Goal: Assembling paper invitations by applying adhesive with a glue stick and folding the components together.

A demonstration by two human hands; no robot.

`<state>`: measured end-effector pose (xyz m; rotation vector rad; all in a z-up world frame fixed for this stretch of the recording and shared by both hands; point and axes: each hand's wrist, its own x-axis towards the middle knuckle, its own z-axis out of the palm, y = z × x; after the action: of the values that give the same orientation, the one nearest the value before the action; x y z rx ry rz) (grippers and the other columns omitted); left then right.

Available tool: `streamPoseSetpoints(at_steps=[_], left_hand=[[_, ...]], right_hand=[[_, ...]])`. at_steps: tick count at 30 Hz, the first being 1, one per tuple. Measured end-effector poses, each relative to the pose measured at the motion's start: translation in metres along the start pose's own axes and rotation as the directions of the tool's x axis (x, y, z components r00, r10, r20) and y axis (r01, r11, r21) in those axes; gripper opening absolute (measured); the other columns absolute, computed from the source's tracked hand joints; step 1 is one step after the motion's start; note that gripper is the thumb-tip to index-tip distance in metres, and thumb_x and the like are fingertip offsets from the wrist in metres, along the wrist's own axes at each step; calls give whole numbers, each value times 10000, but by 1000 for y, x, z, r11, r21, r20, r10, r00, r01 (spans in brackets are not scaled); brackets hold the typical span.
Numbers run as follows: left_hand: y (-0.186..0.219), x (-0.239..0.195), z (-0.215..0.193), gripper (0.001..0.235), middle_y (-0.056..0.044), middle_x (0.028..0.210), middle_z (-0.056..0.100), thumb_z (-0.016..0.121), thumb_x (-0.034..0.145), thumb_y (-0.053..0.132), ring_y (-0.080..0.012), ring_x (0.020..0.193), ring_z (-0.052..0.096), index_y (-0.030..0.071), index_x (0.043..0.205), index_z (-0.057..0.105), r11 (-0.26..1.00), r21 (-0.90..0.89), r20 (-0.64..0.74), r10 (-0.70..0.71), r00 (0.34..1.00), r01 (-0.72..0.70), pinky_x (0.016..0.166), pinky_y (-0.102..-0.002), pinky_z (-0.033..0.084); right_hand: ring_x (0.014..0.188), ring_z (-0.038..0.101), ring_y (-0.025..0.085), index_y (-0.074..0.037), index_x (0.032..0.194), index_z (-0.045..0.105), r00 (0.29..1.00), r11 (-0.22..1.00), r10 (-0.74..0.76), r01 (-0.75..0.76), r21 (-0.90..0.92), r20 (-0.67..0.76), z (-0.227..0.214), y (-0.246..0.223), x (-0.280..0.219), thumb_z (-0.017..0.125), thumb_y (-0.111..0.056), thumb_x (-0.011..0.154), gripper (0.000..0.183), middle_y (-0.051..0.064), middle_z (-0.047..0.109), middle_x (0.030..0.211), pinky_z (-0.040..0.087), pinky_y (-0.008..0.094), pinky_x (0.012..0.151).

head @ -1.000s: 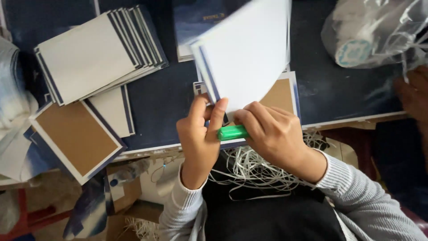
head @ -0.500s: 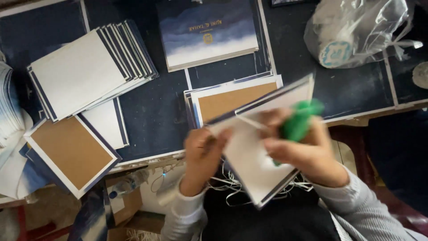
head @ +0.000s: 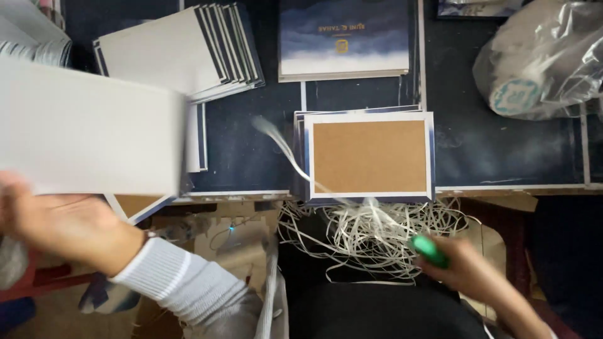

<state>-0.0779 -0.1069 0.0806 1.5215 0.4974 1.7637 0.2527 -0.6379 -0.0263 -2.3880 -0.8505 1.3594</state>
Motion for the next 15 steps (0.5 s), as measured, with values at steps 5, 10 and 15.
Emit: streamPoseSetpoints(at_steps=[5,10,15], left_hand=[[3,-10,0,471,-106,1588,515,365,1143,400,-292,1591,439,134,1478,563,951,-221,204,-173,963,218,1474,-496,275],[-10,-36,95,377,23,1247,581,395,1101,520,-173,1292,519,230,1208,611,573,-694,371,-235,898,436,1287,-394,357],[-13,-68,216,462,79,718,618,422,1103,536,-137,793,627,222,817,603,-253,-815,556,-85,827,522,939,-311,546]], right_hand=[[905,868,109,-466,1245,771,946,912,24,113,-395,324,0,9,6,839,-473,869,383,-107,900,1030,615,308,803],[748,818,-32,-452,930,797,877,844,29,236,-482,480,-62,-42,-8,796,-458,924,8,-225,854,791,608,208,752],[652,936,11,-325,826,933,843,864,-483,503,-30,236,-112,-86,-23,930,-372,802,52,-165,998,763,674,236,640]])
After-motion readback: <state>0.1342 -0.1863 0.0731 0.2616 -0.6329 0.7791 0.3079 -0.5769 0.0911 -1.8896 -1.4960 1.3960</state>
